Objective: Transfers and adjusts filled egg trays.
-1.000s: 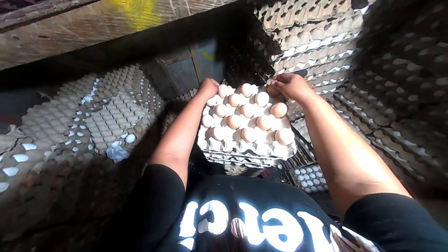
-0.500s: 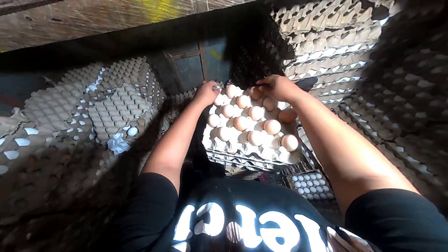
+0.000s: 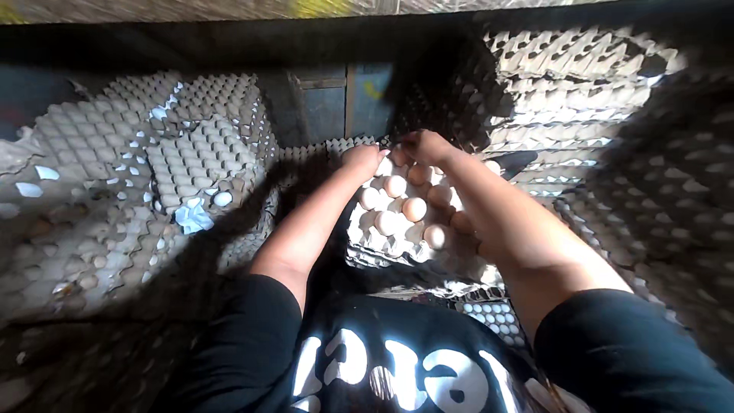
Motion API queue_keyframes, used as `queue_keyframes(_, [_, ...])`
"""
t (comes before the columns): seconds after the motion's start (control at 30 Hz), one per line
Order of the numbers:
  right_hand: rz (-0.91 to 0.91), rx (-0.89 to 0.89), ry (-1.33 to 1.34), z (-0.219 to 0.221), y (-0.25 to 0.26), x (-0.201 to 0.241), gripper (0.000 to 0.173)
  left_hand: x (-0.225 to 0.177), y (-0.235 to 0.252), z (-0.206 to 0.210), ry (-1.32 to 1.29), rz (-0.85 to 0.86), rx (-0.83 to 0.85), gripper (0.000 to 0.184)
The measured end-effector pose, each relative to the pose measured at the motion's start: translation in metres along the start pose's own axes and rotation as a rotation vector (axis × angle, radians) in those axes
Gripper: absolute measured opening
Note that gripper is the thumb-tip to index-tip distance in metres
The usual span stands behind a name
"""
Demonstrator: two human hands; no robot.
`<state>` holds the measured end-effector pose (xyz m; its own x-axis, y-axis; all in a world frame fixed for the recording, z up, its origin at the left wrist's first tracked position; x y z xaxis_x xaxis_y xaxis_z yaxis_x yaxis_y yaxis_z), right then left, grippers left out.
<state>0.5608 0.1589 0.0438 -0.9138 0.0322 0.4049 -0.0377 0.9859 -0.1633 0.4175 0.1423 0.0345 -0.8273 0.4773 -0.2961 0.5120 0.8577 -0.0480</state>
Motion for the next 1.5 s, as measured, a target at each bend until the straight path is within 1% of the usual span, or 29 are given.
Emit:
queue_keyframes(0.13, [0.01, -0.031, 0.019, 0.011, 0.014, 0.008, 0.023, 0.011, -0.009, 0.001, -0.135, 0.031, -0.124, 0.047])
queue_keyframes(0.2, [0.037, -0.046, 0.016, 0.011, 0.012, 0.014, 0.021, 0.016, -0.016, 0.003, -0.215, 0.037, -0.193, 0.039])
queue_keyframes(0.27, [0.071, -0.081, 0.06, 0.008, 0.01, 0.016, 0.024, 0.022, -0.03, 0.0, -0.304, 0.042, -0.31, 0.035])
queue_keyframes(0.33, [0.078, -0.157, 0.236, -0.008, 0.004, 0.016, 0.027, 0.036, -0.05, -0.005, -0.375, 0.043, -0.452, 0.034])
queue_keyframes(0.37, [0.078, -0.209, 0.338, -0.02, 0.0, 0.011, 0.03, 0.048, -0.062, -0.004, -0.397, 0.031, -0.512, 0.034])
queue_keyframes(0.43, [0.098, -0.311, 0.428, -0.05, -0.014, -0.009, 0.038, 0.085, -0.09, 0.01, -0.397, -0.059, -0.546, 0.035])
queue_keyframes(0.5, [0.192, -0.394, 0.339, -0.078, -0.035, -0.046, 0.047, 0.136, -0.127, 0.046, -0.343, -0.231, -0.487, 0.04])
queue_keyframes(0.53, [0.251, -0.395, 0.247, -0.089, -0.047, -0.066, 0.053, 0.166, -0.15, 0.074, -0.305, -0.346, -0.421, 0.047])
queue_keyframes(0.57, [0.292, -0.384, 0.17, -0.098, -0.06, -0.085, 0.061, 0.195, -0.178, 0.108, -0.286, -0.474, -0.311, 0.058])
queue_keyframes(0.6, [0.321, -0.405, 0.134, -0.105, -0.073, -0.099, 0.064, 0.219, -0.209, 0.145, -0.268, -0.599, -0.169, 0.071])
queue_keyframes(0.63, [0.353, -0.456, 0.116, -0.11, -0.089, -0.112, 0.055, 0.234, -0.241, 0.182, -0.26, -0.685, -0.029, 0.083])
queue_keyframes(0.67, [0.394, -0.509, 0.118, -0.114, -0.106, -0.124, 0.043, 0.24, -0.27, 0.214, -0.247, -0.731, 0.084, 0.088])
queue_keyframes(0.7, [0.438, -0.526, 0.132, -0.116, -0.118, -0.133, 0.04, 0.239, -0.298, 0.239, -0.248, -0.76, 0.174, 0.088])
queue_keyframes(0.73, [0.465, -0.504, 0.144, -0.114, -0.124, -0.139, 0.044, 0.235, -0.322, 0.262, -0.265, -0.785, 0.267, 0.087])
queue_keyframes(0.8, [0.427, -0.377, 0.182, -0.096, -0.12, -0.147, 0.044, 0.216, -0.359, 0.302, -0.309, -0.776, 0.465, 0.079])
queue_keyframes(0.83, [0.385, -0.293, 0.191, -0.083, -0.112, -0.151, 0.047, 0.199, -0.371, 0.313, -0.361, -0.734, 0.557, 0.074])
queue_keyframes(0.87, [0.352, -0.219, 0.188, -0.068, -0.104, -0.153, 0.05, 0.181, -0.377, 0.317, -0.419, -0.666, 0.627, 0.068])
queue_keyframes(0.9, [0.335, -0.163, 0.173, -0.056, -0.098, -0.154, 0.051, 0.167, -0.378, 0.322, -0.459, -0.574, 0.657, 0.06])
queue_keyframes(0.93, [0.321, -0.135, 0.132, -0.047, -0.094, -0.153, 0.047, 0.155, -0.376, 0.32, -0.485, -0.484, 0.684, 0.054])
queue_keyframes(1.0, [0.301, -0.177, 0.035, -0.042, -0.092, -0.151, 0.036, 0.134, -0.366, 0.306, -0.464, -0.398, 0.771, 0.048])
queue_keyframes(1.07, [0.277, -0.287, 0.0, -0.05, -0.098, -0.141, 0.03, 0.139, -0.351, 0.3, -0.431, -0.419, 0.78, 0.046])
queue_keyframes(1.13, [0.248, -0.343, 0.043, -0.058, -0.107, -0.118, 0.03, 0.183, -0.338, 0.34, -0.46, -0.482, 0.678, 0.046])
queue_keyframes(1.17, [0.224, -0.331, 0.059, -0.058, -0.109, -0.106, 0.03, 0.204, -0.334, 0.356, -0.497, -0.519, 0.631, 0.046])
queue_keyframes(1.23, [0.128, -0.264, 0.065, -0.049, -0.107, -0.083, 0.029, 0.226, -0.332, 0.355, -0.522, -0.613, 0.55, 0.045])
queue_keyframes(1.3, [0.025, -0.207, 0.022, -0.036, -0.097, -0.065, 0.03, 0.235, -0.336, 0.346, -0.476, -0.685, 0.541, 0.045])
queue_keyframes(1.37, [-0.019, -0.158, -0.069, -0.02, -0.081, -0.057, 0.039, 0.242, -0.346, 0.351, -0.458, -0.719, 0.567, 0.044])
queue_keyframes(1.43, [-0.011, -0.096, -0.177, -0.007, -0.07, -0.054, 0.044, 0.248, -0.364, 0.369, -0.55, -0.799, 0.522, 0.041])
queue_keyframes(1.47, [0.016, -0.1, -0.226, -0.007, -0.07, -0.052, 0.041, 0.248, -0.374, 0.374, -0.633, -0.855, 0.466, 0.04])
queue_keyframes(1.5, [0.05, -0.135, -0.273, -0.013, -0.071, -0.048, 0.036, 0.24, -0.383, 0.369, -0.737, -0.923, 0.4, 0.041])
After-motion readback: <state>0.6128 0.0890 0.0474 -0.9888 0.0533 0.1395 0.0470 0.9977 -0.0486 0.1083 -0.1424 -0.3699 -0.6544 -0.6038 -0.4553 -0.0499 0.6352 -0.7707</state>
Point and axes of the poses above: each hand's wrist, its own y-axis towards the middle knuckle, its own z-axis out of the palm, x = y × z, the point moved 9 cm from there along y, towards the middle knuckle, and after that the axes turned 9 degrees about z, right-handed, at the moved point
